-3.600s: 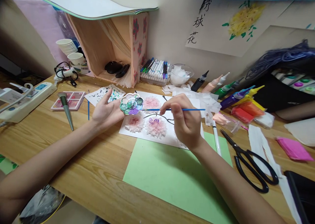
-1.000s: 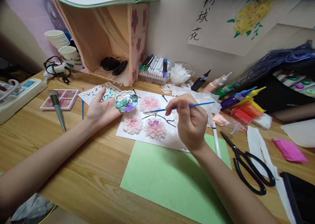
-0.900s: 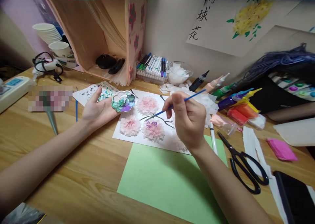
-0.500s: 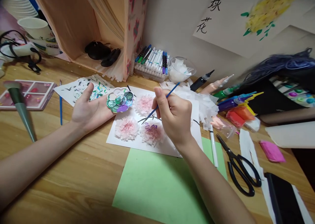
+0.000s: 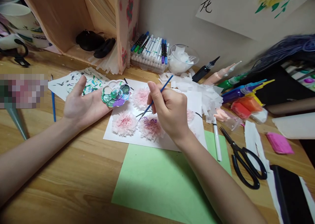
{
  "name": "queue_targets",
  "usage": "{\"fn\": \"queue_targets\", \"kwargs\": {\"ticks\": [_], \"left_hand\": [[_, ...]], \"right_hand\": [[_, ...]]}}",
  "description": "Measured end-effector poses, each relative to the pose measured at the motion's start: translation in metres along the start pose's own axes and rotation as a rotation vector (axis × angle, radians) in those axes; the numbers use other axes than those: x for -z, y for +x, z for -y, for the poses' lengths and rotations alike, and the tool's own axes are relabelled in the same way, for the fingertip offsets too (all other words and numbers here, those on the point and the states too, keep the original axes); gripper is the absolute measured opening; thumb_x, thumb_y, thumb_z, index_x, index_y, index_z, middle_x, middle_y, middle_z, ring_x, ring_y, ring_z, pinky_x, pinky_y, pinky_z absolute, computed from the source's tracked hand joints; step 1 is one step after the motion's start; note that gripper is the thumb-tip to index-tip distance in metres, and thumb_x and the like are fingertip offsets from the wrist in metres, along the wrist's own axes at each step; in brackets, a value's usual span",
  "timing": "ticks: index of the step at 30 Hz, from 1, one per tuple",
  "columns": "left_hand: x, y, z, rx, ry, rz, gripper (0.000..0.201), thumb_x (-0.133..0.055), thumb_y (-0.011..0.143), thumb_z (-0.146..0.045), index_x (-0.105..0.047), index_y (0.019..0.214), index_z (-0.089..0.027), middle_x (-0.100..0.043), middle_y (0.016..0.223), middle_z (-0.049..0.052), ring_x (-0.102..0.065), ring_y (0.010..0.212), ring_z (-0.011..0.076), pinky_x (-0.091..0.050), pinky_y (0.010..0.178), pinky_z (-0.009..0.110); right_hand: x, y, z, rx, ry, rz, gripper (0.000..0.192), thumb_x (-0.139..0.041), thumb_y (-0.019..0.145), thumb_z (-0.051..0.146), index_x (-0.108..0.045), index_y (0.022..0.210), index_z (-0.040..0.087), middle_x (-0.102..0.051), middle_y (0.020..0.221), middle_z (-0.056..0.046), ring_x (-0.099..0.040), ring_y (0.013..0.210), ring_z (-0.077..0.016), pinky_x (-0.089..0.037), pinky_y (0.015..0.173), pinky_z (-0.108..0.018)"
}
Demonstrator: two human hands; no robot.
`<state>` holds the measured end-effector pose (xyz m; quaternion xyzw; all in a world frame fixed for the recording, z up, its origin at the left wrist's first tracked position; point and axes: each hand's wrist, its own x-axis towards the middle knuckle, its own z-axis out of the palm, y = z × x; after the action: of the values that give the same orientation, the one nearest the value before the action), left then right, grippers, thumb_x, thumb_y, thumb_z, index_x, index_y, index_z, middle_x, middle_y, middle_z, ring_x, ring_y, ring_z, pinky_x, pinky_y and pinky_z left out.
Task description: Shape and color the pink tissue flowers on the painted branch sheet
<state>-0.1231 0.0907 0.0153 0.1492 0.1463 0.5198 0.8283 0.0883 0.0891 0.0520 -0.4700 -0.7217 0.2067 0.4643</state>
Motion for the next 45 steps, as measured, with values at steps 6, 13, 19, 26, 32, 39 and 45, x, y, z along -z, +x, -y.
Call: {"fn": "queue_targets", "kwargs": {"ticks": [6, 13, 19, 26, 32, 39, 45], "left_hand": [[0.0, 0.0, 0.0, -0.01, 0.032, 0.014, 0.074, -0.027, 0.094, -0.058, -0.038, 0.137, 0.001, -0.054, 0.134, 0.021, -0.047, 0.13, 0.0348, -0.029, 0.114, 0.052], [0.0005, 0.0004, -0.0015, -0.012, -0.017, 0.002, 0.077, -0.026, 0.094, -0.06, -0.03, 0.143, 0.0, -0.054, 0.136, 0.02, -0.05, 0.128, 0.033, -0.034, 0.111, 0.051], [0.0011, -0.0001, -0.0026, -0.023, 0.001, -0.011, 0.081, -0.025, 0.094, -0.06, -0.028, 0.143, 0.005, -0.051, 0.137, 0.024, -0.049, 0.129, 0.0338, -0.037, 0.11, 0.049], [0.001, 0.0001, -0.0021, -0.01, -0.016, -0.005, 0.083, -0.026, 0.094, -0.06, -0.022, 0.146, 0.003, -0.049, 0.14, 0.023, -0.045, 0.132, 0.034, -0.037, 0.11, 0.05], [0.0009, 0.0005, -0.0024, -0.012, 0.001, 0.01, 0.081, -0.025, 0.094, -0.058, -0.023, 0.146, 0.004, -0.049, 0.14, 0.022, -0.044, 0.133, 0.0333, -0.04, 0.107, 0.048], [0.0003, 0.0016, -0.0018, -0.011, -0.061, -0.094, 0.07, -0.03, 0.092, -0.051, -0.028, 0.146, -0.008, -0.054, 0.135, 0.017, -0.043, 0.134, 0.0346, -0.039, 0.106, 0.052], [0.0013, 0.0008, -0.002, -0.013, -0.052, -0.066, 0.069, -0.028, 0.092, -0.052, -0.029, 0.146, -0.008, -0.053, 0.137, 0.017, -0.044, 0.133, 0.0355, -0.039, 0.105, 0.054]], "right_hand": [[0.0004, 0.0006, -0.0003, 0.0, 0.003, 0.008, 0.053, -0.047, 0.094, 0.046, -0.057, 0.048, 0.021, -0.053, 0.044, 0.002, -0.048, 0.041, -0.0072, -0.044, 0.049, -0.024], [0.0029, 0.0022, -0.0003, 0.02, -0.041, 0.001, 0.052, -0.047, 0.095, 0.042, -0.056, 0.049, 0.02, -0.051, 0.044, 0.003, -0.047, 0.041, -0.0068, -0.041, 0.048, -0.024], [0.0058, 0.0028, -0.0027, 0.04, -0.035, -0.03, 0.052, -0.048, 0.095, 0.038, -0.055, 0.047, 0.021, -0.053, 0.046, 0.002, -0.046, 0.041, -0.007, -0.04, 0.045, -0.025], [0.0033, 0.0024, -0.0012, 0.023, -0.013, 0.013, 0.053, -0.046, 0.095, 0.043, -0.055, 0.047, 0.021, -0.051, 0.045, 0.003, -0.047, 0.041, -0.0067, -0.041, 0.046, -0.024], [0.003, 0.0029, -0.002, 0.02, -0.019, 0.024, 0.053, -0.046, 0.095, 0.043, -0.055, 0.048, 0.021, -0.052, 0.045, 0.003, -0.047, 0.041, -0.0068, -0.042, 0.048, -0.024], [0.0054, 0.0034, -0.0044, 0.041, -0.037, -0.003, 0.053, -0.047, 0.096, 0.039, -0.054, 0.046, 0.021, -0.052, 0.045, 0.002, -0.048, 0.042, -0.0076, -0.041, 0.047, -0.025], [0.0062, 0.0038, -0.0059, 0.047, -0.024, -0.026, 0.054, -0.048, 0.095, 0.037, -0.053, 0.044, 0.021, -0.054, 0.046, 0.002, -0.051, 0.044, -0.008, -0.042, 0.048, -0.025]]}}
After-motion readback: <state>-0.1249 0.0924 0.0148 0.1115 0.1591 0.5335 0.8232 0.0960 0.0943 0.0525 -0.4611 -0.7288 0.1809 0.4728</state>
